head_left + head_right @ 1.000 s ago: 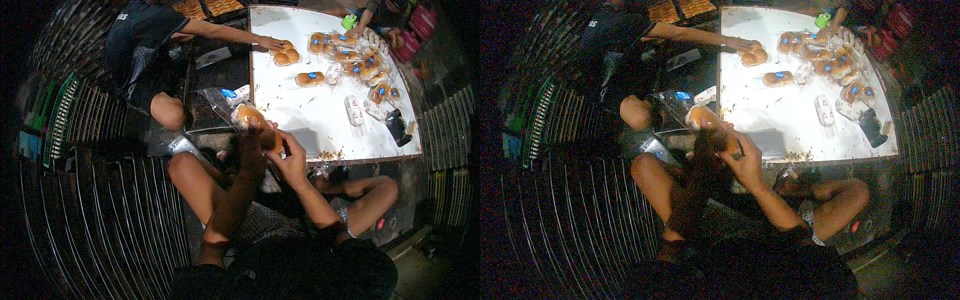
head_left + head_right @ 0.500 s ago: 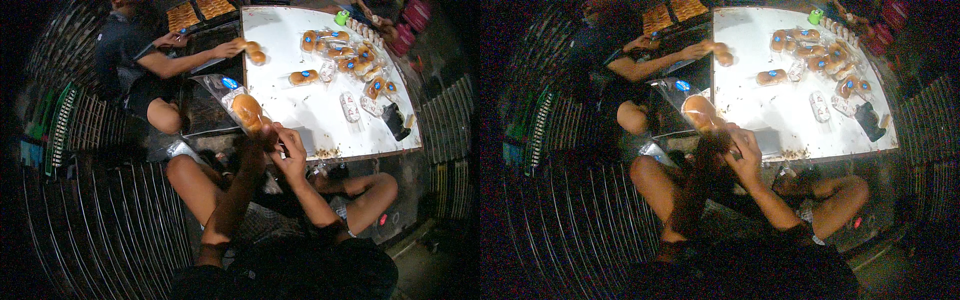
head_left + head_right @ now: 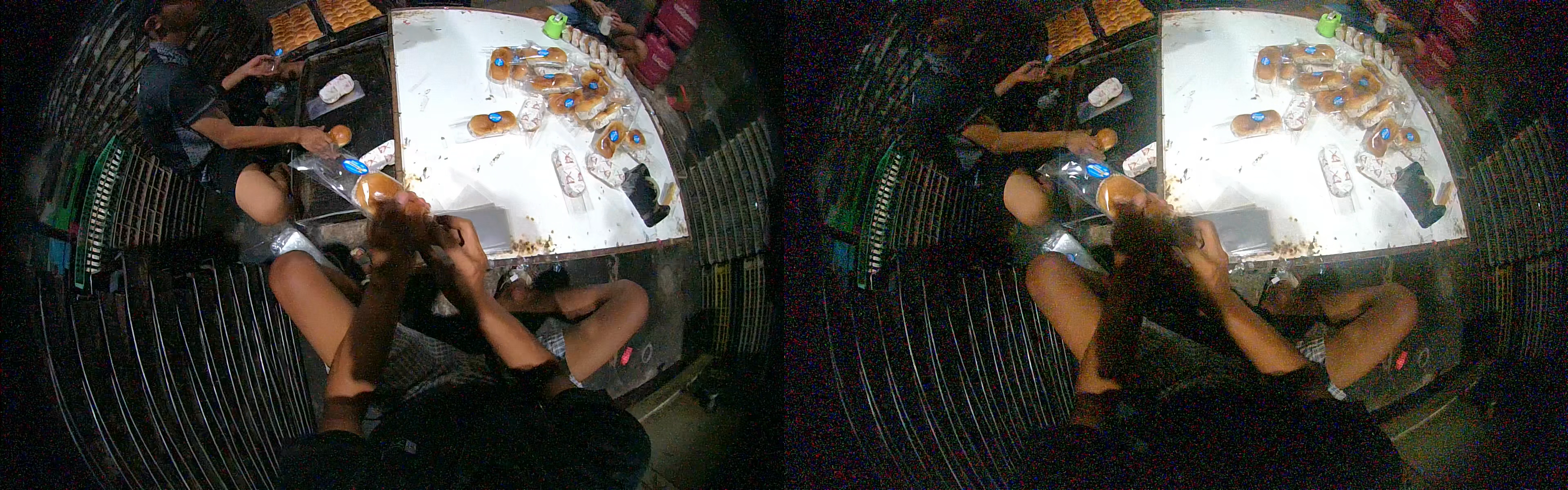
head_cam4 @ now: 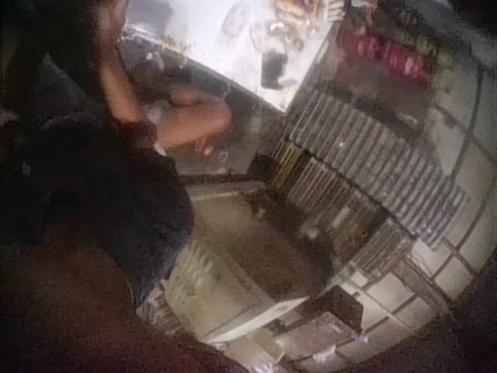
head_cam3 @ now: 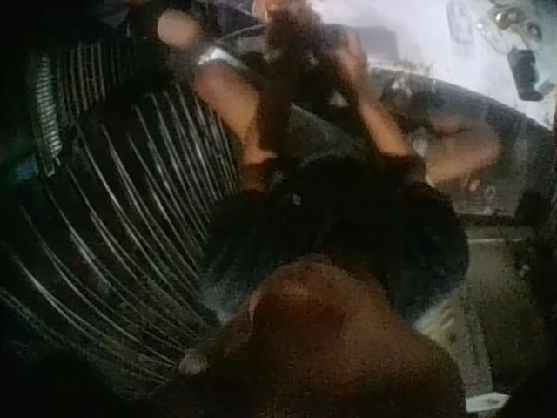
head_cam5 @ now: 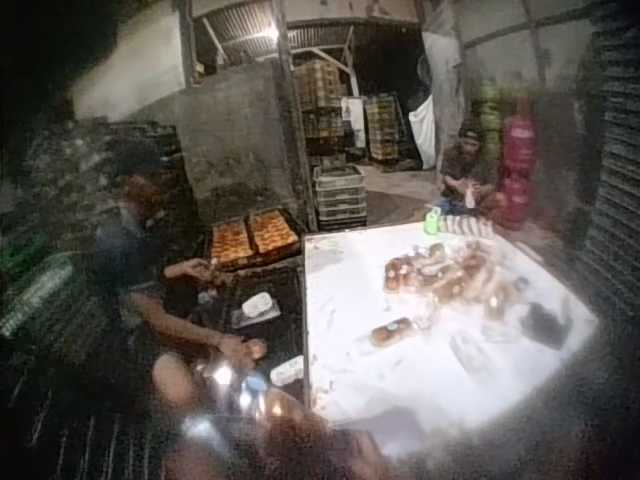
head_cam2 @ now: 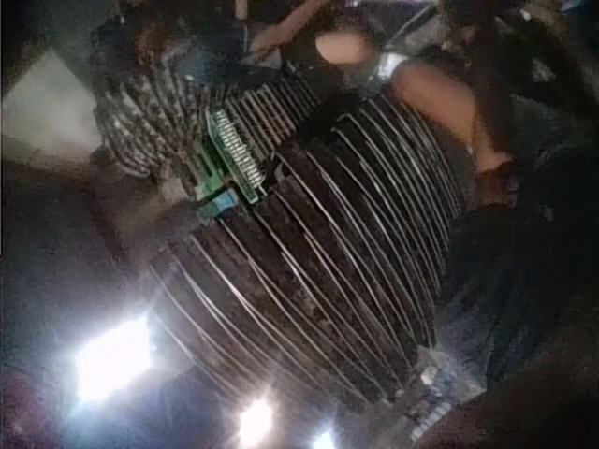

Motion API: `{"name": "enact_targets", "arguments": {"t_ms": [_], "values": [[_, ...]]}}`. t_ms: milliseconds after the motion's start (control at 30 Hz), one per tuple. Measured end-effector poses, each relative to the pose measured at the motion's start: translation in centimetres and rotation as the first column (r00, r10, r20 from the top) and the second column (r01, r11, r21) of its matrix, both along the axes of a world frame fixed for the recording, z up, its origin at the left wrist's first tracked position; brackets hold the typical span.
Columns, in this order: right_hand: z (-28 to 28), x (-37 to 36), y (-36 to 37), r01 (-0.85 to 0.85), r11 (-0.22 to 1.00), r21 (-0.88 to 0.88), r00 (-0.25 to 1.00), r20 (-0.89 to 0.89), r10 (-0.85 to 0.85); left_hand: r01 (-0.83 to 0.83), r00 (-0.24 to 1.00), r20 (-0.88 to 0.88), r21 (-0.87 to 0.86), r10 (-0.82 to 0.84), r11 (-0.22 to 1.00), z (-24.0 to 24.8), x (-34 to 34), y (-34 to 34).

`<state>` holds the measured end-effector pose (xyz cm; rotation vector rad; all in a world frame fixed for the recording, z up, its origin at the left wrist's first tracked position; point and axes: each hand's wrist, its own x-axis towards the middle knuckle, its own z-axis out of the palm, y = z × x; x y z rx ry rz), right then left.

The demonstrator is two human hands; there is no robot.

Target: The person sits on the floor and repeatedly picks up buns, places them into clear plastic bags, and sets the packaged buns on a table. Another person is visible in the background also packaging buns.

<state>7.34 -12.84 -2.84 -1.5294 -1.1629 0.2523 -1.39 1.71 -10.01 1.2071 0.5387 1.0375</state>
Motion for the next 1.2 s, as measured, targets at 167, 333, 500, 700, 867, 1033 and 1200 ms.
{"name": "enact_targets", "arguments": {"t_ms": [167,333,500,700,867,1033,1200], "values": [[-0.8,0.8,0.8,0.115,0.988,0.105,0.969,0.205,-0.135,0.156,0.988,-0.033,0.149,-0.153,0.976,-2.7,0.4,-1.1],[2.4,2.4,1.4,0.152,0.986,0.067,0.960,0.228,-0.163,0.400,0.846,0.507,-0.400,-0.164,0.825,3.3,2.2,-5.5],[3.1,5.3,0.7,0.132,0.977,-0.167,0.909,0.413,-0.052,0.373,0.850,-0.152,-0.503,-0.505,0.780,9.4,2.3,-7.1],[6.1,10.0,-1.3,-0.179,0.950,-0.257,0.962,-0.248,0.114,0.383,0.775,-0.325,-0.441,-0.542,0.812,9.1,-1.2,-2.0],[4.4,14.4,-2.0,-0.020,0.927,-0.374,0.989,-0.144,-0.037,0.026,0.983,-0.152,-0.427,-0.100,0.904,9.3,-4.0,1.3],[8.3,23.6,-0.6,0.605,0.751,0.263,0.739,0.166,-0.653,-0.043,0.982,-0.188,-0.320,-0.019,0.946,12.1,-3.4,-0.6],[6.8,18.7,0.4,0.472,0.880,0.047,0.830,0.312,-0.462,-0.069,0.974,-0.226,-0.255,0.010,0.965,11.0,-2.9,0.3]]}}
